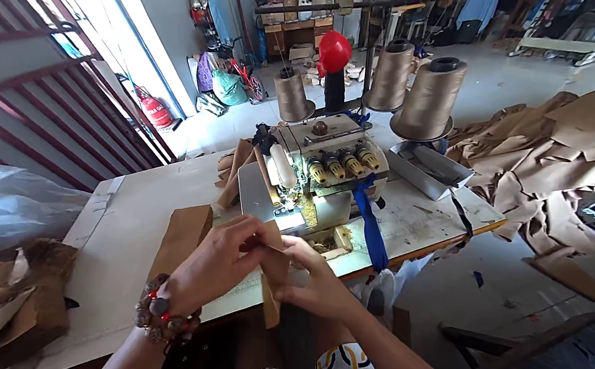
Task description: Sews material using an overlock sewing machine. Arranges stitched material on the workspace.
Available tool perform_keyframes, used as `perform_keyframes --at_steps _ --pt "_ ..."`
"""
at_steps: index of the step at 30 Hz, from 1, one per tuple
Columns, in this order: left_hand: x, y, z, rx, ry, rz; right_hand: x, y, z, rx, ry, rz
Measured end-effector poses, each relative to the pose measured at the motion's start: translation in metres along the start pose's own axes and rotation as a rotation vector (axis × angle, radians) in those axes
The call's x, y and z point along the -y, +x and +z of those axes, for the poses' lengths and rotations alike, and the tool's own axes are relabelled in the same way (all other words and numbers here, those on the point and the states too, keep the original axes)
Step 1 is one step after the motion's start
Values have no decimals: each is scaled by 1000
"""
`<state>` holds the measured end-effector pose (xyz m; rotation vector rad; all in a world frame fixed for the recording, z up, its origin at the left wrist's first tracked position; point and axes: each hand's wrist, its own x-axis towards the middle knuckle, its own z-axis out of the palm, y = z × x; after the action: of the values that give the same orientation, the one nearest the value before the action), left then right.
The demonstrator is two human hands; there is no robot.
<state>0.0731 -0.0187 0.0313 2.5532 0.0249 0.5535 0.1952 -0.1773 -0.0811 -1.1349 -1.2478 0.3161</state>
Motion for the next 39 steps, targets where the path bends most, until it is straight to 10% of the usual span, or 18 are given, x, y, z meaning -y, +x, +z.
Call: perform_keyframes --at_steps 22,39 --pt "36 17 25 -204 -435 -298 13 -96 13 -208 -234 274" --pt "29 47 61 -228 229 -134 26 -106 9 -201 -78 320"
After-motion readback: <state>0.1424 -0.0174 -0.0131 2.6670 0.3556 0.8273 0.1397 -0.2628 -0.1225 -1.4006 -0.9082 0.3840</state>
